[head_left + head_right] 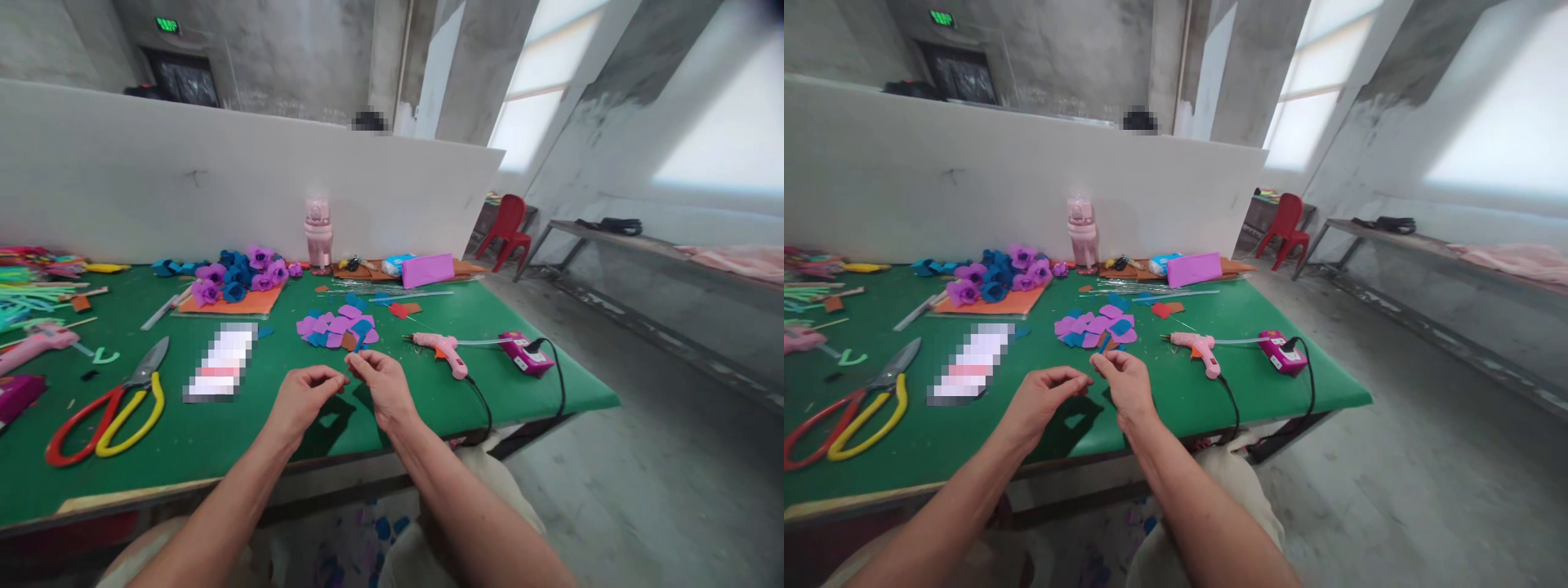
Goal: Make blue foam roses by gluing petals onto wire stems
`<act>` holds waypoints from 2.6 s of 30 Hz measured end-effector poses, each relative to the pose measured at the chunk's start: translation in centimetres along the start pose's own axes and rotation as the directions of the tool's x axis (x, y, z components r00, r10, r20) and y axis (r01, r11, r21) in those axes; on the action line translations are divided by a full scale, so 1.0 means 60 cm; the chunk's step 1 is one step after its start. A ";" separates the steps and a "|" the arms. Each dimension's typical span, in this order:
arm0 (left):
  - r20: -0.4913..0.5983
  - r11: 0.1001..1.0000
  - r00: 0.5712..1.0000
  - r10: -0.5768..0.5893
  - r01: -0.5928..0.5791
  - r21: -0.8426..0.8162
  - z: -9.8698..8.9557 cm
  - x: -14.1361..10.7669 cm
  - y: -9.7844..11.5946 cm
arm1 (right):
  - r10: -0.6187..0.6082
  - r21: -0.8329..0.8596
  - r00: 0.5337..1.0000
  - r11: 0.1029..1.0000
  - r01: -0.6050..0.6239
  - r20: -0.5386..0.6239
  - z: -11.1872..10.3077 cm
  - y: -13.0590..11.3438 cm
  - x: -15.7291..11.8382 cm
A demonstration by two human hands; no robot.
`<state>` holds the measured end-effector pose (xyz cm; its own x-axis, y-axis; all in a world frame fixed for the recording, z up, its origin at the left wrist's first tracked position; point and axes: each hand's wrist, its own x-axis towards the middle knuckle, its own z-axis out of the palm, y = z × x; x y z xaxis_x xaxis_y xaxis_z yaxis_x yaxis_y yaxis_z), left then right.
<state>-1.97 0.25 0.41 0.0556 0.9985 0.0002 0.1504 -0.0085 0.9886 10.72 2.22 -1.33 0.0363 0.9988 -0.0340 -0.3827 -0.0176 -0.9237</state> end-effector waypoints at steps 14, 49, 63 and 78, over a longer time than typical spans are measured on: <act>-0.037 0.993 0.999 -0.024 0.019 -0.116 0.014 -0.005 0.001 | -0.022 -0.011 0.999 1.000 0.023 0.027 -0.003 -0.009 -0.006; 0.481 0.735 0.876 0.041 -0.353 0.579 -0.029 -0.150 0.025 | -0.178 0.105 0.984 0.978 0.180 -0.029 -0.064 -0.076 0.019; 0.347 0.340 0.908 0.235 -0.411 0.846 -0.075 -0.052 -0.025 | -0.083 0.097 0.996 0.992 0.081 0.012 -0.053 -0.070 0.013; 0.749 0.320 0.660 -0.065 -0.697 0.642 -0.035 -0.239 -0.169 | -0.068 0.035 0.995 0.997 0.065 0.080 -0.061 -0.076 0.002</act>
<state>-6.34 -13.87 -9.32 0.7661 0.6179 -0.1768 0.6427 -0.7339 0.2200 15.84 2.25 1.49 -0.0114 0.9982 0.0592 -0.4117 0.0493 -0.9100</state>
